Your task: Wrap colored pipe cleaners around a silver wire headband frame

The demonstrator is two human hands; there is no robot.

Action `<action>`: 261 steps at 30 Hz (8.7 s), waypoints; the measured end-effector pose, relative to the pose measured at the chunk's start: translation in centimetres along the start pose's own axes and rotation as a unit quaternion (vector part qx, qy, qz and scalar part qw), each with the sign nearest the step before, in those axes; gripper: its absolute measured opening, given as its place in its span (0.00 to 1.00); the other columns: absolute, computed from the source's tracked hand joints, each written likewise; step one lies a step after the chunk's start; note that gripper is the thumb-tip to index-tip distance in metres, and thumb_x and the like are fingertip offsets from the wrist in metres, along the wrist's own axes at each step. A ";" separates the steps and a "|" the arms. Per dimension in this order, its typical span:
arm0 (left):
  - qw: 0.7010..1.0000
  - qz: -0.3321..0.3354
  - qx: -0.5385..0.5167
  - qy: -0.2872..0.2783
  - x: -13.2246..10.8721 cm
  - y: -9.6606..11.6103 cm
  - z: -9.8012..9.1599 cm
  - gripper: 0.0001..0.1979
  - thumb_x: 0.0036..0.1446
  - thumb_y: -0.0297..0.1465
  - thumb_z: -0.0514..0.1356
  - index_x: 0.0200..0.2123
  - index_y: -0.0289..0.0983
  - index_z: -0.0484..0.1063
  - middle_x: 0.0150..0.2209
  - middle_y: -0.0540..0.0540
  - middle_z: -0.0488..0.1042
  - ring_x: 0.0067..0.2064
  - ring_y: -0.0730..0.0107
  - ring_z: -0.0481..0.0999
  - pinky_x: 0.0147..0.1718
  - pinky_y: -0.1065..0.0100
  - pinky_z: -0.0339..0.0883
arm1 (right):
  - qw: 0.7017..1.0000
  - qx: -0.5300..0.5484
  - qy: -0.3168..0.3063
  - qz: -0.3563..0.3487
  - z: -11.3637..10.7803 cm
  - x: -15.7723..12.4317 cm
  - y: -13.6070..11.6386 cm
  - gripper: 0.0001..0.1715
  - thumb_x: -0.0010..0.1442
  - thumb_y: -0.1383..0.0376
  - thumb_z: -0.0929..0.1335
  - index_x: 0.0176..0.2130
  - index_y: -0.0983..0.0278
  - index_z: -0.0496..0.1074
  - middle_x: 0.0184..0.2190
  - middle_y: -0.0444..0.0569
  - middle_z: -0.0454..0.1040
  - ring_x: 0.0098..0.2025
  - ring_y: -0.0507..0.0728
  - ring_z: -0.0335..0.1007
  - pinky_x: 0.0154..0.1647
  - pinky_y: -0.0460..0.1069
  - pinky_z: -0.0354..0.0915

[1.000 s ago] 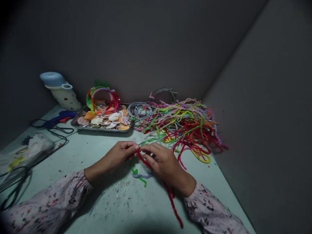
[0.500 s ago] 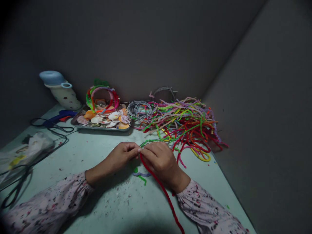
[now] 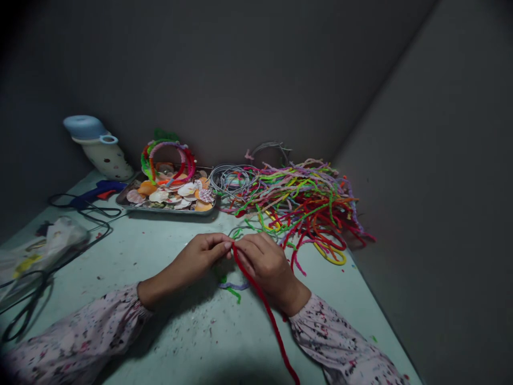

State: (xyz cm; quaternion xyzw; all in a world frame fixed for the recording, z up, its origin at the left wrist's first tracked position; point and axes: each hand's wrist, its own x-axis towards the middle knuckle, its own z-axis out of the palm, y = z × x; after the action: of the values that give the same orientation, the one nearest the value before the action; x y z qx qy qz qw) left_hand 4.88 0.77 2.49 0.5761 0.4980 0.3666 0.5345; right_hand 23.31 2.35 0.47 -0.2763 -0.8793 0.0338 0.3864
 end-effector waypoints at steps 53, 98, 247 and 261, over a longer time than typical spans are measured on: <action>0.917 0.170 0.356 0.055 -1.2 -1.7 1.3 0.07 0.59 0.29 0.54 0.34 0.35 0.72 0.32 0.47 0.72 0.32 0.69 0.70 0.32 0.68 0.60 | 0.796 0.352 -0.131 0.475 -0.1 0.8 0.0 0.11 0.53 0.61 0.68 0.32 0.66 0.76 0.28 0.44 0.74 0.30 0.52 0.65 0.34 0.47 0.59; 0.951 0.137 0.258 0.098 -0.6 -1.6 0.8 0.10 0.63 0.30 0.51 0.36 0.36 0.72 0.33 0.46 0.74 0.35 0.67 0.72 0.35 0.66 0.65 | 0.987 0.075 -0.012 0.139 0.8 -0.2 -0.5 0.09 0.64 0.66 0.64 0.43 0.60 0.73 0.37 0.51 0.75 0.41 0.57 0.70 0.42 0.53 0.66; 0.999 0.017 -0.011 0.043 -1.4 1.5 1.0 0.10 0.56 0.34 0.57 0.30 0.34 0.74 0.24 0.49 0.69 0.26 0.73 0.64 0.27 0.71 0.57 | 0.990 -0.129 0.013 -0.061 -2.4 0.3 -0.2 0.10 0.61 0.68 0.67 0.43 0.60 0.74 0.38 0.49 0.78 0.36 0.55 0.69 0.37 0.51 0.61; 0.996 0.055 0.052 0.041 -1.9 1.7 1.4 0.10 0.58 0.32 0.55 0.31 0.35 0.75 0.26 0.49 0.71 0.30 0.70 0.67 0.30 0.70 0.59 | 0.999 -0.037 -0.013 0.024 -3.2 1.6 -1.2 0.07 0.60 0.65 0.67 0.39 0.61 0.75 0.34 0.49 0.76 0.36 0.56 0.68 0.37 0.51 0.63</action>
State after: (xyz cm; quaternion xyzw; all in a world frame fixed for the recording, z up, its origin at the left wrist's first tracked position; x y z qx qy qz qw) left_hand 6.05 -1.26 4.15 0.6145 0.5054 0.3919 0.4619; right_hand 24.08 1.64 4.13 -0.3108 -0.8781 0.0135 0.3636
